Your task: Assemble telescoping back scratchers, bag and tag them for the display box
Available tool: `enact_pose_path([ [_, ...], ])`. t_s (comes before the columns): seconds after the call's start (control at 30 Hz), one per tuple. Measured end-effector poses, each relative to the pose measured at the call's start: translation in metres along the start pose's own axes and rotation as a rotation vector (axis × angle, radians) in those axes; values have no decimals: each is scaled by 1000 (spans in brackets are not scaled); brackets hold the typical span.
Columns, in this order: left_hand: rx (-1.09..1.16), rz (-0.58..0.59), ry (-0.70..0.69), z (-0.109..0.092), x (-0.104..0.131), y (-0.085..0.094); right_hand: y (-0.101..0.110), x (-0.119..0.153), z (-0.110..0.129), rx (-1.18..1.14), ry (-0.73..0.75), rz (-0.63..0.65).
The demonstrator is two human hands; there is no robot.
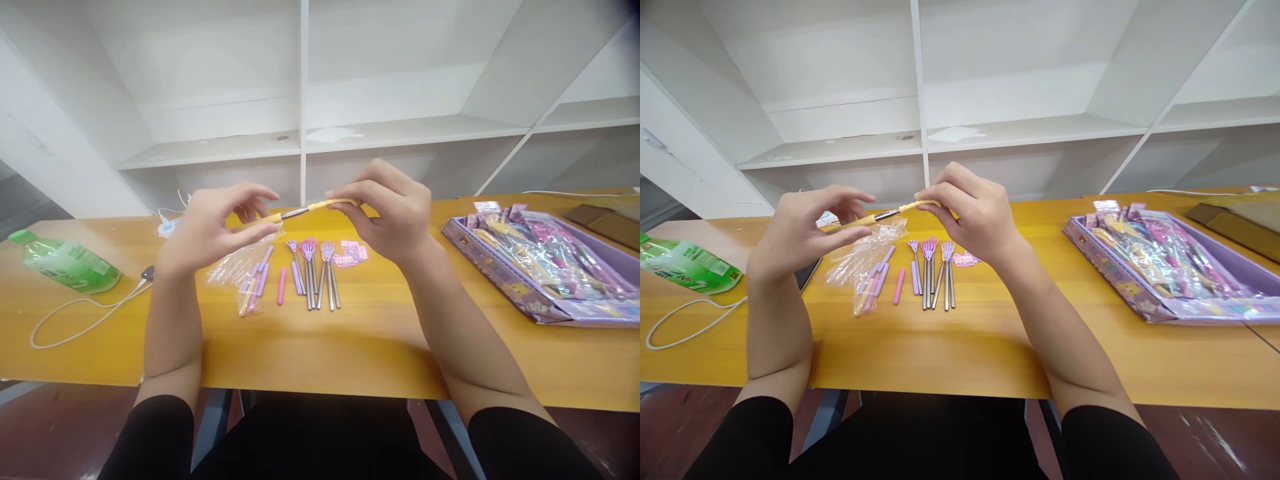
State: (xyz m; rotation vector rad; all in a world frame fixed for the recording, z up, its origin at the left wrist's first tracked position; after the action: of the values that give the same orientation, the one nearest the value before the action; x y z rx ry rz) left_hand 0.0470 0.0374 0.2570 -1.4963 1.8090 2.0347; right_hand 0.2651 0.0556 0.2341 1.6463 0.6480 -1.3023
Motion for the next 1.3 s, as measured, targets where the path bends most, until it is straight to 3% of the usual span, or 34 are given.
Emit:
enact_pose_path([
  [0.17, -350, -34, -93, -16, 1, -18, -4, 3, 9, -6, 106, -67],
  [0.27, -472, -66, -124, -21, -2, -27, -10, 1, 10, 60, 115, -32],
  [0.47, -522, -116, -159, -24, -8, -31, -9, 2, 18, 193, 223, -69],
  [0.8, -553, -101, -229, -24, -12, -50, -20, 7, 5, 192, 151, -34],
  [0.97, -585, -197, -217, -24, -12, -45, -14, 5, 8, 234, 170, -74],
  [1.1, -600, -205, -204, -22, -11, -40, -8, 3, 11, 241, 192, -94],
  [1.3, -678, -324, -258, 7, -5, -5, 18, -1, -30, 227, 11, -43],
])
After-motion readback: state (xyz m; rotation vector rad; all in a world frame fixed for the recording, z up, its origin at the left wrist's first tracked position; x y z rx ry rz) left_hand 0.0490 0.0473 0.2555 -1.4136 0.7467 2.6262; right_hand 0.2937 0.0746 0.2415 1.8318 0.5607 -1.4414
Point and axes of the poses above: each hand's wrist, its own x-axis away from the middle knuckle, its own y-axis out of the back of the hand, z = x × y, the point moved 10 cm from there along -x, towards the middle knuckle, and after that the axes turned 2 degrees about -x, right-handed, at the moved point
